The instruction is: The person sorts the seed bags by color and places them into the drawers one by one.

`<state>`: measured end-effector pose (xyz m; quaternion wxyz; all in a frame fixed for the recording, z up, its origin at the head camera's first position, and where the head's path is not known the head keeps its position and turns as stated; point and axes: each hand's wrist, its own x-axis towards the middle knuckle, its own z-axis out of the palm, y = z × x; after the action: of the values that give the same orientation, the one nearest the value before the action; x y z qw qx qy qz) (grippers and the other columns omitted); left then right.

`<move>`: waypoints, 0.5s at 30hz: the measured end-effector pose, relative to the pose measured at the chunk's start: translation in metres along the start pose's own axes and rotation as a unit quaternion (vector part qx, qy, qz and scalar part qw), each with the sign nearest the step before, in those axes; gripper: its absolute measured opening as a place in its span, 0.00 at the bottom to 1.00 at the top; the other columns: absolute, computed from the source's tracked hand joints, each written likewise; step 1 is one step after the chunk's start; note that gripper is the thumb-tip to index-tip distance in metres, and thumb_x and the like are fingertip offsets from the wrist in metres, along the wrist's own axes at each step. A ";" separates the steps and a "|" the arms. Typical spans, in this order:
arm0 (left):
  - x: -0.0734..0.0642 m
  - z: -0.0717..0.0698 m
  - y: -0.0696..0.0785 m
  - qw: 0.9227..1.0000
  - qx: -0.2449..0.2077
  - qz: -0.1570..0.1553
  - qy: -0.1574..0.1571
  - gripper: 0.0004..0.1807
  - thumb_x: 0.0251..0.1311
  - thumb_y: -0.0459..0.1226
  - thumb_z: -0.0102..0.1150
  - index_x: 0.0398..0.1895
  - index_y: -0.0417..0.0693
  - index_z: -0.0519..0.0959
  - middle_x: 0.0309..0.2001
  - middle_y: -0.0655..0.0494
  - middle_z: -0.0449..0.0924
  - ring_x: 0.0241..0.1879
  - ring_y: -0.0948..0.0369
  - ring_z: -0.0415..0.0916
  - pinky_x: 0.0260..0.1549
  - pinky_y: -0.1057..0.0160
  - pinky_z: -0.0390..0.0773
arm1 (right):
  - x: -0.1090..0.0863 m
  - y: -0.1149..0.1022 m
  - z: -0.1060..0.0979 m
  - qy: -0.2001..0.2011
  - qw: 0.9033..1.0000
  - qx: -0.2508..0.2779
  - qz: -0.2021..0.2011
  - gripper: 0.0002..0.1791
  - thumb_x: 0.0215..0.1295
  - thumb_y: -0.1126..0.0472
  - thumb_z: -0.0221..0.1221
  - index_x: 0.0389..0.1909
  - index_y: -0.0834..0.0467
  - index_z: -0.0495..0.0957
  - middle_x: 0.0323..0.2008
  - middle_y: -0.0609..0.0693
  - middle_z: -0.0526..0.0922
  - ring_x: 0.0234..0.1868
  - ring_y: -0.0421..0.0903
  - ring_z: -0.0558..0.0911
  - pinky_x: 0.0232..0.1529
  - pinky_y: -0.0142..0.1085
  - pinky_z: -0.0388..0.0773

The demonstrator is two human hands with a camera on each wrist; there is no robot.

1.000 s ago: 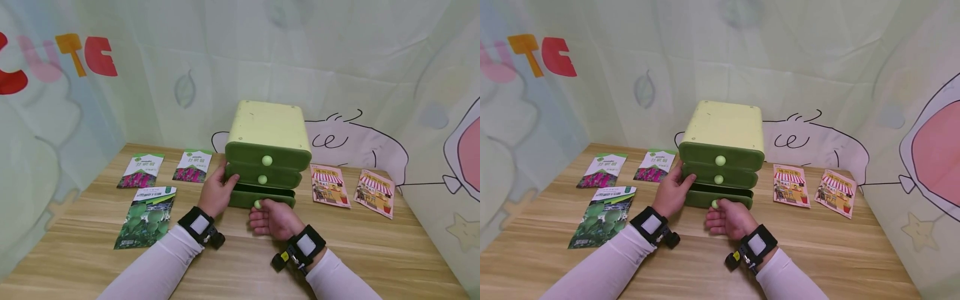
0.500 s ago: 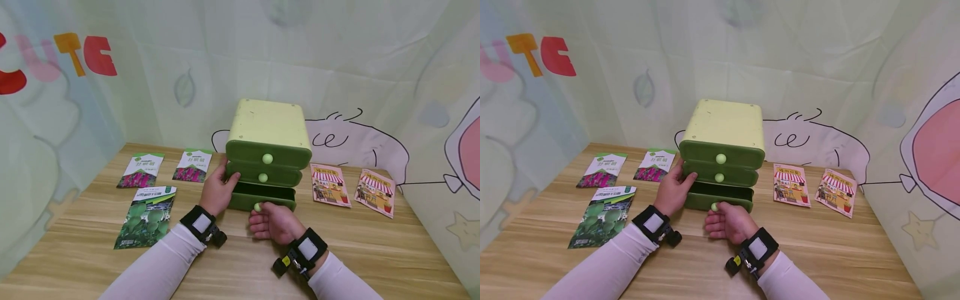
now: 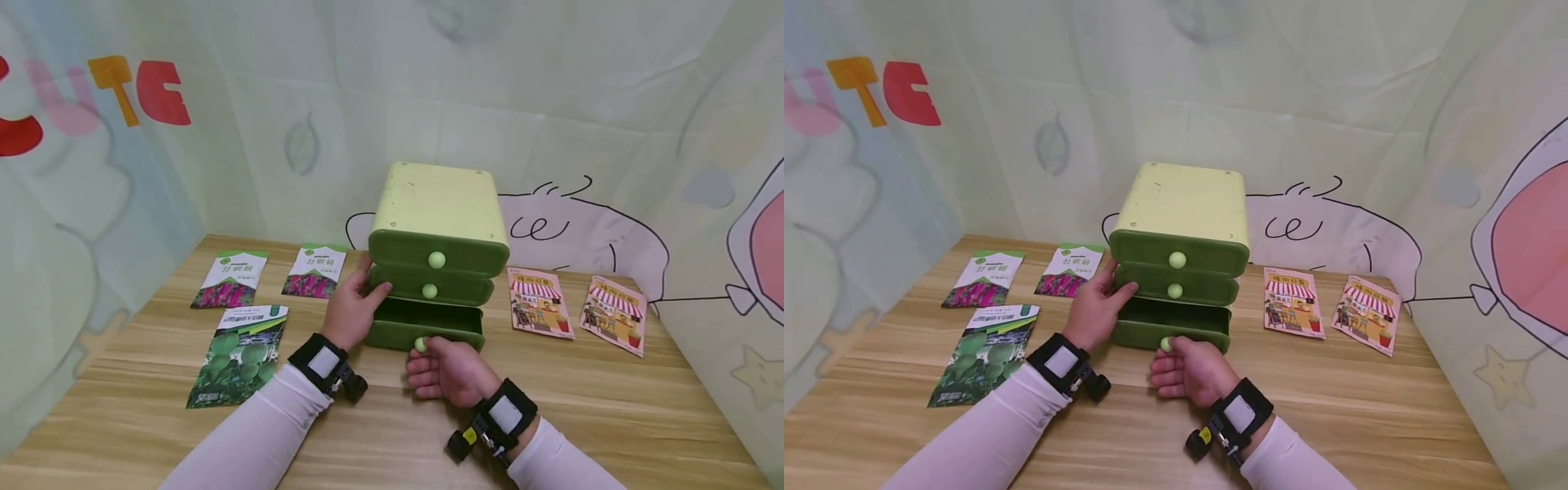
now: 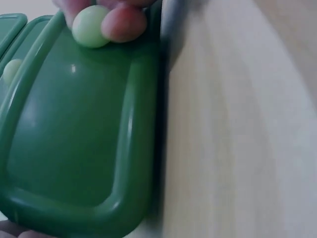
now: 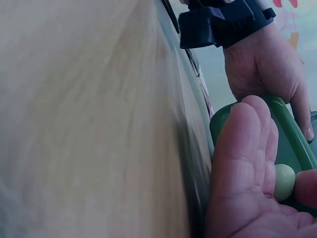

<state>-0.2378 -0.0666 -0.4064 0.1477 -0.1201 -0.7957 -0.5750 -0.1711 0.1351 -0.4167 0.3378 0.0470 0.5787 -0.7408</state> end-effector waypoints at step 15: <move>0.001 -0.008 -0.002 1.000 -0.003 -0.006 -0.028 0.32 0.64 0.48 0.56 0.69 0.61 0.58 0.58 0.53 0.73 0.50 0.66 0.71 0.52 0.54 0.74 | -0.006 0.006 0.005 0.001 1.000 -0.006 -0.009 0.19 0.71 0.51 0.41 0.39 0.61 0.73 0.31 0.49 0.82 0.35 0.49 0.80 0.34 0.40 0.80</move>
<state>-0.2388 -0.0750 -0.4051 0.1215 -0.1323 -0.7984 -0.5748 -0.1613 0.1324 -0.4171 0.3310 0.0405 0.5839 -0.7402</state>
